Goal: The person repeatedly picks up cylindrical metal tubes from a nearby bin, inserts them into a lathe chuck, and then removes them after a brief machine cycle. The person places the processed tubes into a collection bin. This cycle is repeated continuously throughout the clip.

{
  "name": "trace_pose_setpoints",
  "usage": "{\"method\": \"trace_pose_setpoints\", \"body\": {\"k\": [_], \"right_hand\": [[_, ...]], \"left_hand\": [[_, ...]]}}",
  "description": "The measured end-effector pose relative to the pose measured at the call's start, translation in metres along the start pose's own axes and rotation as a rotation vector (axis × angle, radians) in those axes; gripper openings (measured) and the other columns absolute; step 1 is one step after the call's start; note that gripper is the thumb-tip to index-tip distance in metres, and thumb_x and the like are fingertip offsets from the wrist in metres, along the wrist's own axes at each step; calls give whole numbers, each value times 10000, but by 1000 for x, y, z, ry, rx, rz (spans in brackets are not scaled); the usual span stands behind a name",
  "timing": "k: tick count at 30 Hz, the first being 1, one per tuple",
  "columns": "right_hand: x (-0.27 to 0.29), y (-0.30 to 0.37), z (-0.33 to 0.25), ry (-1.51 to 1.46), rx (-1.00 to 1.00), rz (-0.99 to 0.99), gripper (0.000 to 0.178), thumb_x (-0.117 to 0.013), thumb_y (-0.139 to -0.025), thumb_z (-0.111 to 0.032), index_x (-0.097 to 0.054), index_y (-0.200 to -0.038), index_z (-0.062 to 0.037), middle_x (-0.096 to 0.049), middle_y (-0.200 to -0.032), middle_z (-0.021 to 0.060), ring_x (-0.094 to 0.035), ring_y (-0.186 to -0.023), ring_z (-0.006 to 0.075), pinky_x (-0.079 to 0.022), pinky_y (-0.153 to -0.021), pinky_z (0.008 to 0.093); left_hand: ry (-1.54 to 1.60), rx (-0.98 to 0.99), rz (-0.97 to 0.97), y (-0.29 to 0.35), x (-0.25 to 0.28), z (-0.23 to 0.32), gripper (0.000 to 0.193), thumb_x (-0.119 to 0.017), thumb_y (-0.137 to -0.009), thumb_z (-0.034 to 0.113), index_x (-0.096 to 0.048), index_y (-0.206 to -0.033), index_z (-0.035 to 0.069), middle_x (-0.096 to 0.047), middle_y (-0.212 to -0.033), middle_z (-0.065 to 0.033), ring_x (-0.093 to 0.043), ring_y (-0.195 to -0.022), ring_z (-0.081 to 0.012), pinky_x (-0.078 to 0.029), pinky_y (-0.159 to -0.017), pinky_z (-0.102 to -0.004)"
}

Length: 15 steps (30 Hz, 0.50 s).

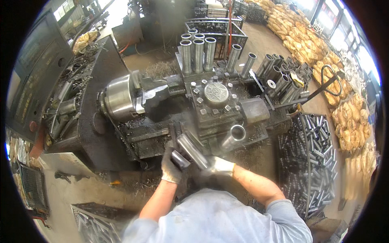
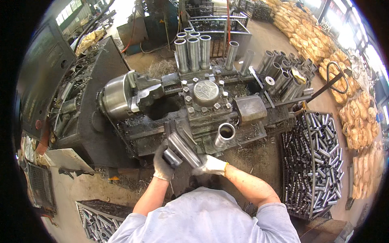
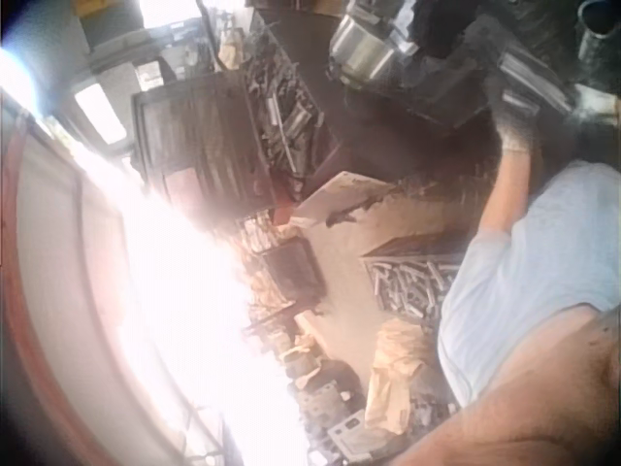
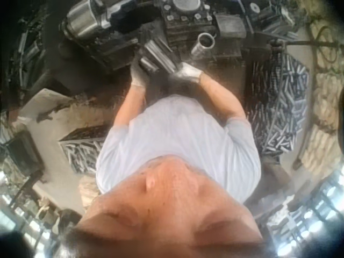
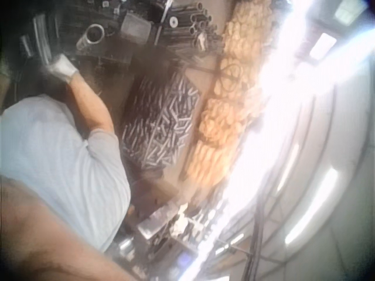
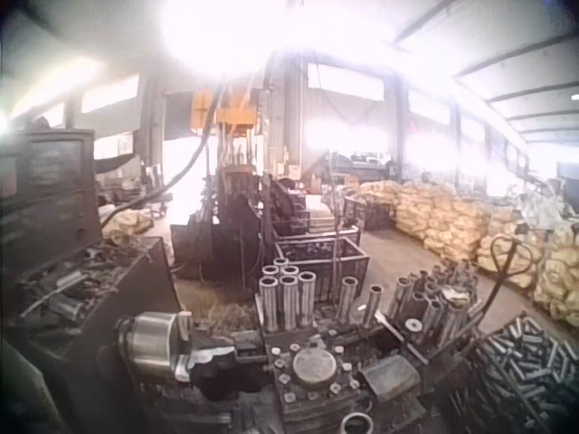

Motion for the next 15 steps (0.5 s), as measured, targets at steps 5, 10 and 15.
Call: {"method": "trace_pose_setpoints", "body": {"k": [5,10,15], "right_hand": [[19,56,-68,223,77,-40,721,-817,-730,-297,-633,-1374,-31,-755,-1160,239,-736,-1074,356,-579,-950,442],[76,140,-93,454,95,378,674,-937,-647,-160,-727,-1275,-34,-692,-1378,226,-708,-1246,360,-579,-1072,431],[115,142,-81,-79,235,351,609,-927,-699,-122,-695,-1251,-8,-721,-1297,182,-749,-1112,293,-610,-971,388]], "left_hand": [[-149,20,-73,26,4,0,414,-622,-1076,360,-600,-1334,37,-736,-1076,-101,-750,-910,-230,-636,-802,-360],[-1078,-447,-269,64,-48,-2,686,-873,-908,185,-521,-1474,26,-747,-1213,-148,-760,-1060,-287,-628,-907,-396],[-1415,-1098,-369,29,-117,-40,825,-1037,-667,284,-636,-1347,48,-757,-1191,-139,-767,-1028,-282,-633,-890,-386]]}}
Point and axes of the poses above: each hand's wrist, its own y-axis away from the middle knuckle, its own x-axis out of the back of the hand, z = x × y, the point moved 1 cm from there along -y, towards the middle knuckle
